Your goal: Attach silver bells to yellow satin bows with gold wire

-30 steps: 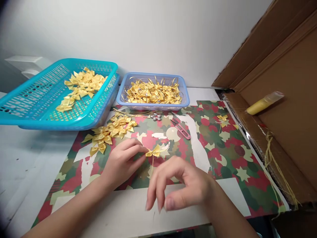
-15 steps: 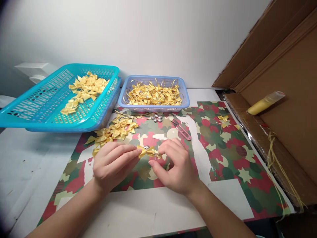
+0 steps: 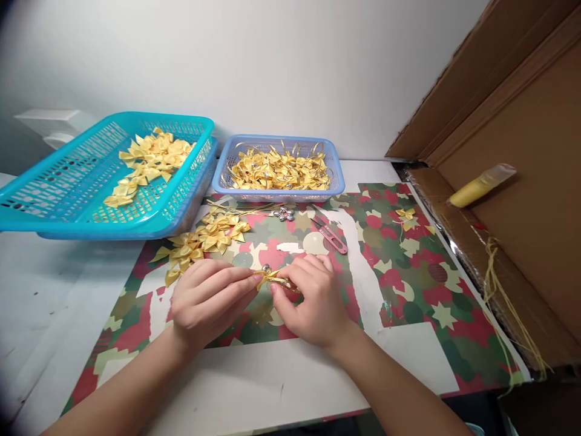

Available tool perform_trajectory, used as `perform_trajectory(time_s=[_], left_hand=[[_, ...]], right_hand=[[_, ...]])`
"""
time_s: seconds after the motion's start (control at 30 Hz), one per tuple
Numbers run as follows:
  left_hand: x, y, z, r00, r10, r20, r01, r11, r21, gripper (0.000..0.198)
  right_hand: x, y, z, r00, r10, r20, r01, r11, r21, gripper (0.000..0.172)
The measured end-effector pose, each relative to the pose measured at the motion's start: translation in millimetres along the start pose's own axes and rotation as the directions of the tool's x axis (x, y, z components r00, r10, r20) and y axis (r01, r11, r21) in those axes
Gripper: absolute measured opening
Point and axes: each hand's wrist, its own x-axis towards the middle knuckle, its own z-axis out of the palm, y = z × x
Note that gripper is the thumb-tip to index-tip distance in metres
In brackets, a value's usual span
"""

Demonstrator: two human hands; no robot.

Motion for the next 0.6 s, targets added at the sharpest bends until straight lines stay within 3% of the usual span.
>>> perform_trajectory(time_s=[0.2, 0.37, 0.6], left_hand=[[1, 1, -0.6, 0.999, -0.047, -0.026, 0.047, 0.999, -0.021, 0.013], [1, 3, 1.0, 0.990, -0.136, -0.040, 0.134, 0.989, -0.070, 0.013], [0, 7, 4.2, 0.976, -0.214, -0.025, 0.209, 0.967, -0.144, 0.011]], right_hand=[[0, 1, 0, 0.999, 0.011, 0.045, -0.015, 0.997, 0.075, 0.016], [0, -1, 1, 0.999, -0.029, -0.024, 0.033, 0.982, 0.186, 0.008], [-1, 0, 10, 0.990, -0.055, -0.131, 0.076, 0.984, 0.159, 0.011]])
